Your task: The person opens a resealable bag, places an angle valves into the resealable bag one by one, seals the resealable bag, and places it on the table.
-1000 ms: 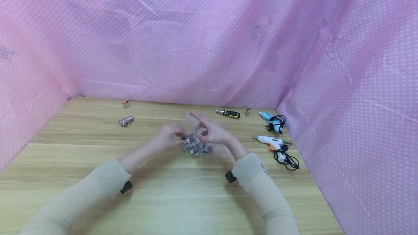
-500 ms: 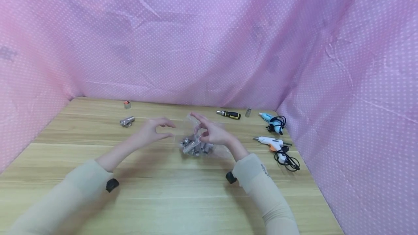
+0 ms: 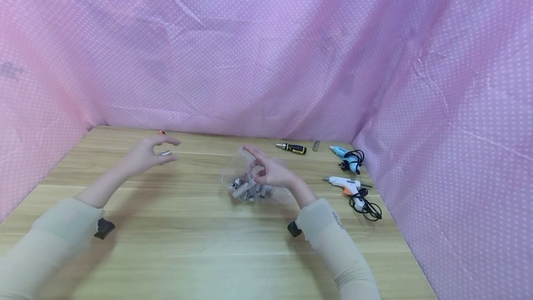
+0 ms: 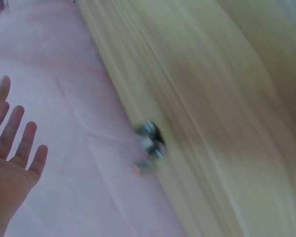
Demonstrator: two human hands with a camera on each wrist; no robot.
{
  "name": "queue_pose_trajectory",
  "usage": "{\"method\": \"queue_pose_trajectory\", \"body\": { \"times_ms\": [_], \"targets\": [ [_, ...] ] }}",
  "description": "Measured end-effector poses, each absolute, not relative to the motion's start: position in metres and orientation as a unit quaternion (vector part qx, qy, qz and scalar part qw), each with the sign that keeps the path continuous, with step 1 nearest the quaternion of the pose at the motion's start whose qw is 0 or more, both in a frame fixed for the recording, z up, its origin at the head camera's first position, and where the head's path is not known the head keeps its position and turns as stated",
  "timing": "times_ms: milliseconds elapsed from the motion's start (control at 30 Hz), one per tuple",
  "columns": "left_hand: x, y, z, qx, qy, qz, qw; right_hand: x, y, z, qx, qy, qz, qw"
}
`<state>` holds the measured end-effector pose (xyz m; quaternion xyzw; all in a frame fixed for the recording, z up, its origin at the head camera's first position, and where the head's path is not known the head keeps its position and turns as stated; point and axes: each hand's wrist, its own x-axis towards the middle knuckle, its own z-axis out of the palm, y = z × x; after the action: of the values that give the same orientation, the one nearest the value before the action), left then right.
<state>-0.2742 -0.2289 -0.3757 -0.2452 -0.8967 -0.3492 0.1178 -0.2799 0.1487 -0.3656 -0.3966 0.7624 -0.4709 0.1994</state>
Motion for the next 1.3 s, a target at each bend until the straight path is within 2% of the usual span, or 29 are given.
{"method": "queue_pose_trajectory", "body": {
  "times_ms": [533,867,1300],
  "targets": [
    [-0.304,-0.284,-0.424,-0.148,-0.925,-0.350,0.024,-0.280,0.148,-0.366,-0.390,0.771,-0.464,0.196],
    [-0.312,-0.289,-0.447,-0.162,-0.916,-0.365,0.032,-0.280,0.147,-0.366,-0.392,0.772,-0.461,0.194],
    [-0.313,-0.286,-0.444,-0.155,-0.928,-0.332,0.066,-0.281,0.148,-0.367,-0.393,0.765,-0.468,0.204]
  ]
}}
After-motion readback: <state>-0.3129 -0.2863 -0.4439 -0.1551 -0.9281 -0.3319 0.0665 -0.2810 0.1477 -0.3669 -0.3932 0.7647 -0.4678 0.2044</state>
